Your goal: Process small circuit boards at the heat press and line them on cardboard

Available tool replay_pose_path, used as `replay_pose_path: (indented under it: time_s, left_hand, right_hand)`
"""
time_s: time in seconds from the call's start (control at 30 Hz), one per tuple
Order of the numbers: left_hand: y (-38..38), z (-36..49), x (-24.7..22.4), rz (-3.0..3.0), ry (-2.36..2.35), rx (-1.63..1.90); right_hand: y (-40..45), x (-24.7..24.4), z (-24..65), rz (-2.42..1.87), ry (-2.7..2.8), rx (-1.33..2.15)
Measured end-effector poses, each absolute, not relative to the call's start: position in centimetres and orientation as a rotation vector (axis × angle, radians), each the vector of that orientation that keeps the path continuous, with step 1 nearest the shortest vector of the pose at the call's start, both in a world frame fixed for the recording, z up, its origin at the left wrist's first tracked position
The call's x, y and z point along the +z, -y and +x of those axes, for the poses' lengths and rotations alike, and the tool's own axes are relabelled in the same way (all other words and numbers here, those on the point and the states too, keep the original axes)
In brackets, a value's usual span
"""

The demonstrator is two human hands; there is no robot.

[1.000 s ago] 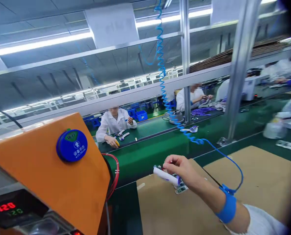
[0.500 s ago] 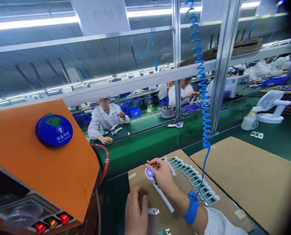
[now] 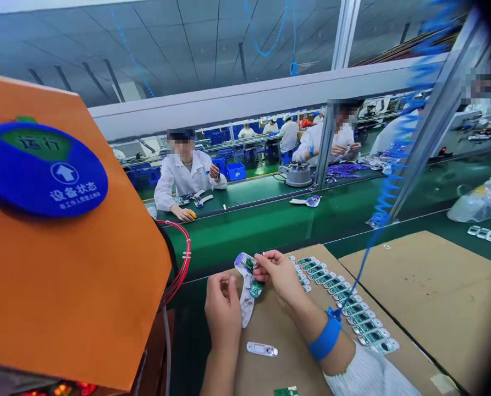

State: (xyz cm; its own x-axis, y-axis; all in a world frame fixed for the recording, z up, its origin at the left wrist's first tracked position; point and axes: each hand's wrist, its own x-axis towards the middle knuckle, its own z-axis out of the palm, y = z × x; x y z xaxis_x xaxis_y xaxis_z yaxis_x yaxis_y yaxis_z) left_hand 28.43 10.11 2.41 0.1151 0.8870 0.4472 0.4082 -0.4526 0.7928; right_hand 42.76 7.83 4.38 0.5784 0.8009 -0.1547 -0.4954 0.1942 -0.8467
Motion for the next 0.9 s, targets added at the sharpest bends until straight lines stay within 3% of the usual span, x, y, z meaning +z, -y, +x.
replay_pose_path:
  time_s: [0.2, 0.47, 0.73, 0.9]
  left_hand:
    - [-8.0, 28.9, 2.9, 2.546, -1.217, 0.803]
    - [-8.1, 29.3, 2.9, 2.417, -1.532, 0.586]
    - [-8.9, 28.1, 3.5, 2.044, -1.458, 0.616]
    - [-10.0, 28.1, 2.5, 1.475, -1.201, 0.994]
  right_hand:
    - [-8.0, 2.5, 42.6, -1.038, 0.295, 0.967]
    - [-7.6, 2.1, 42.3, -1.067, 0.413, 1.014]
    - [-7.2, 2.4, 42.8, -1.084, 0.62, 0.975]
    - [-6.8, 2.3, 42.3, -1.115, 0.773, 0.985]
